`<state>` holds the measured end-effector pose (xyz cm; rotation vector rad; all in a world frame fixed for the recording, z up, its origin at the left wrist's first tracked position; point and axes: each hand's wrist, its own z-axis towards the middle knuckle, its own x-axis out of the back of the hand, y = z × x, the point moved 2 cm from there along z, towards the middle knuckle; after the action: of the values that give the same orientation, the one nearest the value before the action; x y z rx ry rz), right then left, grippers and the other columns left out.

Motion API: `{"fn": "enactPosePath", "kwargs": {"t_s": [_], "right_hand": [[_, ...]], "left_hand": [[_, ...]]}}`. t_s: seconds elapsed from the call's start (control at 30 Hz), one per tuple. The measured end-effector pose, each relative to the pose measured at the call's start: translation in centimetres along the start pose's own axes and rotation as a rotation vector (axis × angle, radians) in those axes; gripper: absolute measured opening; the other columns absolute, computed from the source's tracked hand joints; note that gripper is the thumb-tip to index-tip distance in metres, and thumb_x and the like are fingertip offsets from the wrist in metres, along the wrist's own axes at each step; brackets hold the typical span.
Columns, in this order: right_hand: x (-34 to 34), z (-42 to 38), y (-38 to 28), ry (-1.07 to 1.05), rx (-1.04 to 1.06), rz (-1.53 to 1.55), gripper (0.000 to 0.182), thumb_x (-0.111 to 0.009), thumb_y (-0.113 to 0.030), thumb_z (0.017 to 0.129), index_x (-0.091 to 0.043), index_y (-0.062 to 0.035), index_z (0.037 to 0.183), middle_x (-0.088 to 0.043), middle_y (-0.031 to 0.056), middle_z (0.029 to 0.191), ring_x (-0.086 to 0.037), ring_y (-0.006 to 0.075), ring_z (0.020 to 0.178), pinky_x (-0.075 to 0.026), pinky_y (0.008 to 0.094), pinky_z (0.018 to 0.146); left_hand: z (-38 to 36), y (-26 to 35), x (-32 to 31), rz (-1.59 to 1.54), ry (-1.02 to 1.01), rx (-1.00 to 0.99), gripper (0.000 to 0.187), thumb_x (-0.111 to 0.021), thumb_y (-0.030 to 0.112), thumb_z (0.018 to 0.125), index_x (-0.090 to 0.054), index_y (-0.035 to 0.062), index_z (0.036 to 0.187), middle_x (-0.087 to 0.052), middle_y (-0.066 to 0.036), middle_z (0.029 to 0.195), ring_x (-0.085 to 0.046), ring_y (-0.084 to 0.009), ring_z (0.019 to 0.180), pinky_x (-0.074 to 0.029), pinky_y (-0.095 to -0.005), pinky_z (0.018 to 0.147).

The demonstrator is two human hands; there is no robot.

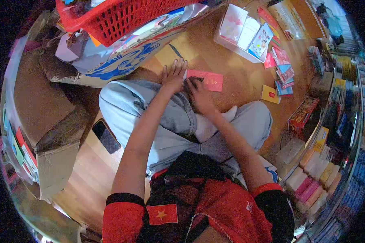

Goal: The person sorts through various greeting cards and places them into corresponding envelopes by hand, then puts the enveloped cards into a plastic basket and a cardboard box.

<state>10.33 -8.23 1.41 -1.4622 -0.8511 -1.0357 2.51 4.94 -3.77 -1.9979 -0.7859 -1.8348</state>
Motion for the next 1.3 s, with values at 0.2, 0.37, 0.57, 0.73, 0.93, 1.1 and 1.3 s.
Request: {"fn": "enactPosePath", "kwargs": {"t_s": [0.2,0.37,0.57,0.73,0.93,1.1,1.3], "right_hand": [[1.6,0.5,6.5,0.057,-0.141,-0.278,0.051,-0.047,-0.012,0.081,-0.038,-0.0046,0.13,-0.043,0.021,0.12,-0.043,0.039,0.109,-0.038,0.0437,0.092],[-0.2,1.8,0.1,0.136,-0.22,-0.295,0.055,-0.047,-0.011,0.079,-0.035,-0.006,0.132,-0.043,0.0201,0.12,-0.044,0.0405,0.107,-0.039,0.0457,0.091],[2.9,-1.8,4.5,-0.155,-0.099,-0.175,0.057,-0.048,-0.012,0.078,-0.034,-0.0068,0.132,-0.042,0.0201,0.122,-0.046,0.0369,0.107,-0.04,0.0465,0.087],[0.2,1.3,3.4,0.154,-0.264,-0.334,0.058,-0.049,-0.012,0.077,-0.033,-0.0013,0.131,-0.042,0.0194,0.123,-0.045,0.0369,0.107,-0.036,0.0463,0.092],[2.1,-1.2,1.1,-0.146,-0.147,-0.277,0.061,-0.053,-0.014,0.077,-0.032,-0.0089,0.134,-0.044,0.0192,0.12,-0.044,0.0369,0.109,-0.039,0.0445,0.09],[3.3,-2.2,7.1,0.113,-0.345,-0.249,0.058,-0.053,-0.013,0.078,-0.034,-0.0043,0.132,-0.044,0.0199,0.118,-0.045,0.0375,0.106,-0.039,0.0438,0.089],[2.8,-1.6,6.3,0.189,-0.474,-0.185,0.056,-0.053,-0.015,0.079,-0.036,-0.0011,0.13,-0.041,0.0219,0.119,-0.046,0.0388,0.103,-0.038,0.0454,0.089]], "left_hand": [[-0.3,0.3,4.0,-0.238,-0.258,0.02,0.116,-0.075,0.047,0.057,0.0,0.0214,0.142,0.003,0.0,0.149,0.002,-0.0203,0.137,-0.004,-0.0537,0.106],[0.0,0.1,0.3,-0.095,-0.101,0.024,0.116,-0.075,0.047,0.058,0.002,0.0227,0.142,0.004,0.0,0.149,0.003,-0.0198,0.137,-0.002,-0.0536,0.106],[-0.2,0.3,4.0,-0.246,-0.278,0.029,0.115,-0.075,0.045,0.059,0.001,0.0224,0.142,0.003,0.0,0.149,0.002,-0.0201,0.137,-0.002,-0.0539,0.106],[-0.3,0.2,4.1,-0.235,-0.297,0.028,0.114,-0.075,0.046,0.059,0.001,0.0216,0.142,0.003,0.0,0.149,0.002,-0.0209,0.137,-0.003,-0.0542,0.106],[0.0,0.0,2.2,-0.172,-0.153,-0.003,0.116,-0.075,0.047,0.058,0.001,0.0216,0.142,0.003,0.0,0.149,0.002,-0.0211,0.137,-0.007,-0.0569,0.105],[-1.6,1.2,6.0,-0.238,0.12,0.317,0.107,-0.072,0.045,0.061,-0.011,0.0072,0.141,-0.007,-0.011,0.147,-0.016,-0.0283,0.134,-0.01,-0.0536,0.106],[-5.0,4.2,3.7,-0.021,0.179,0.238,0.077,-0.056,0.038,0.077,-0.025,-0.0042,0.134,-0.015,-0.017,0.145,-0.022,-0.0293,0.132,-0.011,-0.0532,0.105]]}}
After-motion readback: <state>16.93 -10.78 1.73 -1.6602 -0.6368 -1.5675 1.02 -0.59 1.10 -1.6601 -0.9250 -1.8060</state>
